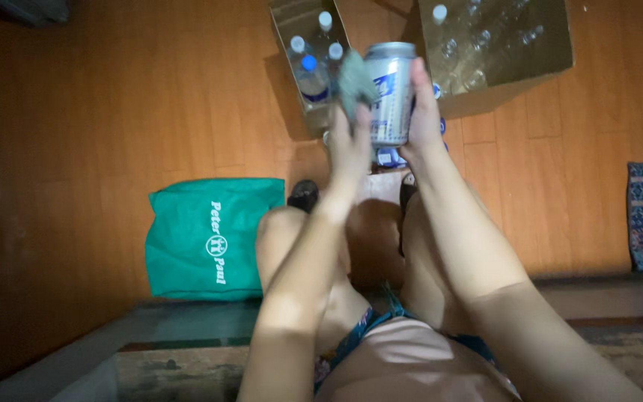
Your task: The person sits on the floor and wipes multiple aluminum beverage cans with a cloth. They pick up each can from a cardboard box, wipe it thoroughly, and place it into a blue plastic six-pack carrier. The person repeats this process for several cans.
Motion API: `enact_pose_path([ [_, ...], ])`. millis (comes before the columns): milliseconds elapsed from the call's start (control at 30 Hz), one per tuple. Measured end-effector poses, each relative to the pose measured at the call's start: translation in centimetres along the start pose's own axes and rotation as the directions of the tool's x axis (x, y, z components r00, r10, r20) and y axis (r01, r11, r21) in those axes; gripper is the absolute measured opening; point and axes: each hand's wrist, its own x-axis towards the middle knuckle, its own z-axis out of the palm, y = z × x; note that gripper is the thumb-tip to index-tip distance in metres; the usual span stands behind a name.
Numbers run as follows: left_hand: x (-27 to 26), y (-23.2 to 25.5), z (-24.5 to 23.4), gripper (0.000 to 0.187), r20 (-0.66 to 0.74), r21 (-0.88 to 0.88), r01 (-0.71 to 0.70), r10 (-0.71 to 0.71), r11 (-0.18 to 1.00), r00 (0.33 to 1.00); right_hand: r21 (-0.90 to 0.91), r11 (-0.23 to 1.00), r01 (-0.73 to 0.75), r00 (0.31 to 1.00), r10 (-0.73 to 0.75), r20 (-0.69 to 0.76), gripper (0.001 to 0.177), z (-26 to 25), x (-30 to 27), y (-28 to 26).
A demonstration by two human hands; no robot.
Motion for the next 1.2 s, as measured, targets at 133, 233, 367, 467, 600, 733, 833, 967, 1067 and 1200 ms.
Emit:
enact_pose_path([
  [133,-2.5,2.3,-1.5,0.056,0.156,0.398,-0.363,0.328,0.842,0.932,0.022,1.0,0.022,1.0,-0.021,-0.016,0.06,0.4,2.2,-0.5],
  [233,-1.3,3.4,-3.1,0.065,0.209,0.507,-0.463,0.418,0.727,0.884,-0.39,0.918,0.072,0.997,-0.059,0.047,0.052,1.0,3.3,0.5],
  [367,-0.3,1.9,-4.5,0.056,0.072,0.264,-0.361,0.355,0.894,0.932,-0.271,0.96,0.064,0.962,0.014,0.274,0.052,1.2,1.5,1.6],
  [467,0.3,-1.0,-3.7,0.053,-0.06,0.08,-0.211,0.216,0.974,0.975,-0.202,0.976,0.076,0.968,-0.024,0.25,0.051,1.8,1.3,1.4],
  [600,-0.1,-3.9,-1.6,0.041,0.076,-0.425,0.126,-0.104,0.897,0.992,-0.019,0.99,0.139,0.95,-0.128,0.284,0.057,1.9,1.3,-0.1],
  [733,-1.4,-2.9,-1.6,0.04,0.046,-0.433,0.073,-0.059,0.899,0.997,-0.416,0.854,0.311,0.95,-0.287,0.121,0.053,1.5,1.8,-0.8],
  [833,-1.6,-0.5,-2.8,0.046,-0.055,-0.156,-0.103,0.096,0.982,0.994,-0.493,0.853,0.17,0.984,-0.124,0.126,0.052,0.8,1.9,-1.2],
  [967,-1.9,2.7,-2.6,0.061,0.051,0.272,-0.233,0.228,0.934,0.972,-0.339,0.935,-0.1,0.991,0.126,0.054,0.056,0.1,2.1,-2.0],
  [1067,-3.1,4.5,-0.8,0.07,0.139,0.367,-0.311,0.279,0.877,0.95,-0.197,0.954,-0.225,0.965,0.246,0.094,0.059,-0.3,2.0,-2.3],
  [1200,-2.1,4.5,-0.7,0.073,0.162,0.502,-0.406,0.378,0.763,0.911,-0.27,0.936,-0.227,0.961,0.26,0.093,0.06,-0.5,1.7,-1.9],
])
